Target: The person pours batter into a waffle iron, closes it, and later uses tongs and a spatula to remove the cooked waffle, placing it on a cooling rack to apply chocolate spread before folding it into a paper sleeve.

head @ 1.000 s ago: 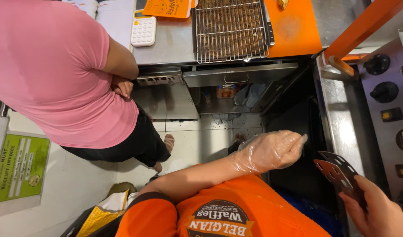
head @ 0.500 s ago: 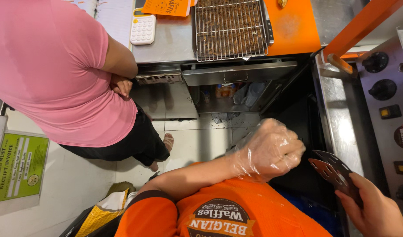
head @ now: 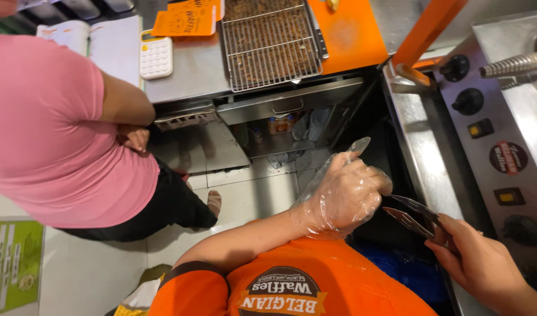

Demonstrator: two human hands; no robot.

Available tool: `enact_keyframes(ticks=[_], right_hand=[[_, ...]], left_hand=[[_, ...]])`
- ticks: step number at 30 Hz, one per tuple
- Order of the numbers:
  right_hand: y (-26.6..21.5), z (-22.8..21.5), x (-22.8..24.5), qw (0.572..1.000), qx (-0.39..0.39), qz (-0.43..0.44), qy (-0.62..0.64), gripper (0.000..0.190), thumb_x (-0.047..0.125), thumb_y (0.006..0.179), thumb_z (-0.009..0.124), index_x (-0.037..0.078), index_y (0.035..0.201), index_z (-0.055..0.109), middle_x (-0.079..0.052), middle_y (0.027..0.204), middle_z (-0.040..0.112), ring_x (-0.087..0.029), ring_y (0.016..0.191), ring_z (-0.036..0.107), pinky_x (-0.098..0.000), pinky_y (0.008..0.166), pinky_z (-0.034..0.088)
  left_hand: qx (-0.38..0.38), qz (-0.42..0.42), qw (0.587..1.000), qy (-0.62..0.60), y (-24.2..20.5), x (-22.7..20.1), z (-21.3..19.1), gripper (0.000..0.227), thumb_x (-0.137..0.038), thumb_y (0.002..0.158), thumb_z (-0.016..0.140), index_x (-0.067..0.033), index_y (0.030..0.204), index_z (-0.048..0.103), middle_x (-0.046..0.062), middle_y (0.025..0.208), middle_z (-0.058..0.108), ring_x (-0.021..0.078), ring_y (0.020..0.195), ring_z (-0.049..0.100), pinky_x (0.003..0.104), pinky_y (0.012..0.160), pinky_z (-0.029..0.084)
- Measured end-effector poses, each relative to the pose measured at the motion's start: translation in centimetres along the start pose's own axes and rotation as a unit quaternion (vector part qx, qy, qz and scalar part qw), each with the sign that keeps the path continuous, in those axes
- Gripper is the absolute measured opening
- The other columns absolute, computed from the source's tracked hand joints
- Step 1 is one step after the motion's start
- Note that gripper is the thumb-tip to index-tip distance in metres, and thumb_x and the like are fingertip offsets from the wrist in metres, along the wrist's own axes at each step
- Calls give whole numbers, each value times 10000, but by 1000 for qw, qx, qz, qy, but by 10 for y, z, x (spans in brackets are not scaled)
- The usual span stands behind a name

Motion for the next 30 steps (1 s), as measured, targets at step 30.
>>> enact_keyframes(ticks=[30], right_hand=[[-8, -11, 16, 988, -83, -92, 89, 614, 230, 774, 806, 108, 1305, 522, -48, 772, 715, -224, 569, 705, -354, 524, 542]], left_hand=[[11, -14, 1000, -1, 6, -8, -8, 101, -82, 861, 602, -131, 899, 682, -14, 919, 696, 207, 905, 636, 419, 977, 397]])
Point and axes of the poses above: each hand's wrist, its own y-axis towards the middle knuckle, its own z-axis out of the palm, x = y × z, the point moved 2 cm from there along y, towards the middle knuckle
